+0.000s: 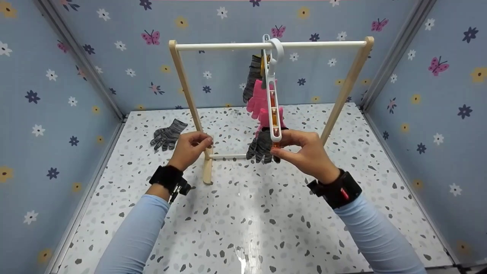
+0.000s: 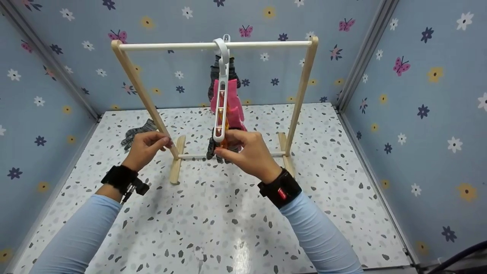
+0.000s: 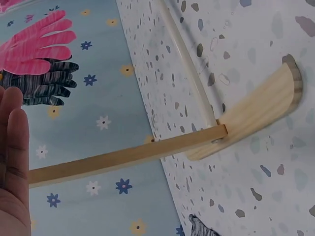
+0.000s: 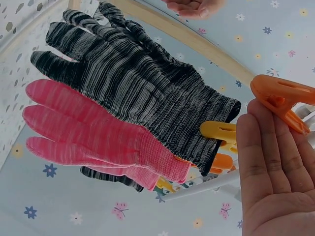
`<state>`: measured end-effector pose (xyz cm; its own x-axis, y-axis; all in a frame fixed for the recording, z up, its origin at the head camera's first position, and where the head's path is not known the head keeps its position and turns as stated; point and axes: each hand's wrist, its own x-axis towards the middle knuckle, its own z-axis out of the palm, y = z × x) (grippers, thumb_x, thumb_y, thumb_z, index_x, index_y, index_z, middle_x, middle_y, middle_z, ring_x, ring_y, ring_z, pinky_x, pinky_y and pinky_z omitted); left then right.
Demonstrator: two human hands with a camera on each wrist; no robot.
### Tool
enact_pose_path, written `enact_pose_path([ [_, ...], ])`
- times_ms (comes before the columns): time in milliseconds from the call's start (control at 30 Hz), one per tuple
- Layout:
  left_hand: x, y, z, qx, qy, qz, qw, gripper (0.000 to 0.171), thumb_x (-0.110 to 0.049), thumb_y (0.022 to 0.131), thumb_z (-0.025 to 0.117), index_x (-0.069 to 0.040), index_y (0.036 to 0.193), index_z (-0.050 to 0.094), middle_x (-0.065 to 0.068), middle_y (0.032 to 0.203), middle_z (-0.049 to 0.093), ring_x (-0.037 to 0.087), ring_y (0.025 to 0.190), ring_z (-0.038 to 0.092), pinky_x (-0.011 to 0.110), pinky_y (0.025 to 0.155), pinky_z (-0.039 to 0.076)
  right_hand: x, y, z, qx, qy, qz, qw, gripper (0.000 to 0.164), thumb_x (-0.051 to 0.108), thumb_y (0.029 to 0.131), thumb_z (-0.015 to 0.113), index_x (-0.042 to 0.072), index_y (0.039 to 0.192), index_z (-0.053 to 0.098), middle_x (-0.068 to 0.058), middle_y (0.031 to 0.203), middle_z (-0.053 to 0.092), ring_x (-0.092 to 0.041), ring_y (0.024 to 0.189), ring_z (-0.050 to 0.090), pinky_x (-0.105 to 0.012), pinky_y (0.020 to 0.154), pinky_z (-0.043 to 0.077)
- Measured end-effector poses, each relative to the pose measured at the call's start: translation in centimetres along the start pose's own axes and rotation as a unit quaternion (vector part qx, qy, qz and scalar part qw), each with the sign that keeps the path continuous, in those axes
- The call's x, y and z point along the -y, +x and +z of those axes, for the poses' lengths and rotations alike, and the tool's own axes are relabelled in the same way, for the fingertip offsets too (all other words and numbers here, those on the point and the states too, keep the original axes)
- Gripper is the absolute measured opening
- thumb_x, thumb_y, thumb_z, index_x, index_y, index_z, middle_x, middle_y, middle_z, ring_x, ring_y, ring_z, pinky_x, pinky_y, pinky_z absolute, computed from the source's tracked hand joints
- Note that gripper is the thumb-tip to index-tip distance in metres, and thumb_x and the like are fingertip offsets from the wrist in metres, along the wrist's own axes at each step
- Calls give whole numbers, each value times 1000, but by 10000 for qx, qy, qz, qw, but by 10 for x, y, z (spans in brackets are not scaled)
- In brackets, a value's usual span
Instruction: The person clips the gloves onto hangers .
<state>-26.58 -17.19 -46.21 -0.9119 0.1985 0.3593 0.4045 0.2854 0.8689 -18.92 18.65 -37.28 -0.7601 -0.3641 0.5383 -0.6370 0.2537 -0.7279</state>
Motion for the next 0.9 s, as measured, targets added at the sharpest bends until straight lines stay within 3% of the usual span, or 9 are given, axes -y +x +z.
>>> enact_pose_path([
  [133, 8, -5, -6, -57, 159, -16, 9999, 13, -3, 103, 70, 5, 102, 80, 26, 94, 78, 12, 81, 74, 16, 74, 55, -2, -1, 0, 14, 37, 54, 10000, 35, -5, 87, 86, -11, 120, 76, -27, 103, 80, -8, 93, 77, -24, 92, 62],
  [333, 16, -12, -12, -11, 358, -26, 9994, 14, -7, 105, 71, 2, 106, 81, 21, 95, 80, 20, 83, 75, 18, 76, 56, -3, -3, -1, -75, 20, -24, 10000, 34, -8, 86, 86, -12, 118, 76, -20, 100, 83, -9, 93, 78, -24, 93, 62],
  [633, 22, -19, -24, -115, 753, -239, 9968, 16, -11, 105, 73, 1, 111, 82, 19, 96, 80, 16, 83, 74, 16, 74, 54, -4, -4, -2, -94, -30, -6, 10000, 33, -7, 87, 86, -10, 119, 77, -18, 101, 83, -10, 94, 78, -24, 93, 62],
  [900, 33, -22, -34, -354, 986, -374, 9938, 20, -11, 105, 72, 5, 114, 79, 22, 100, 80, -4, 79, 67, 14, 76, 54, -4, -4, -3, -64, -9, 32, 10000, 35, -7, 86, 86, -10, 120, 77, -18, 101, 83, -11, 95, 78, -25, 94, 62],
])
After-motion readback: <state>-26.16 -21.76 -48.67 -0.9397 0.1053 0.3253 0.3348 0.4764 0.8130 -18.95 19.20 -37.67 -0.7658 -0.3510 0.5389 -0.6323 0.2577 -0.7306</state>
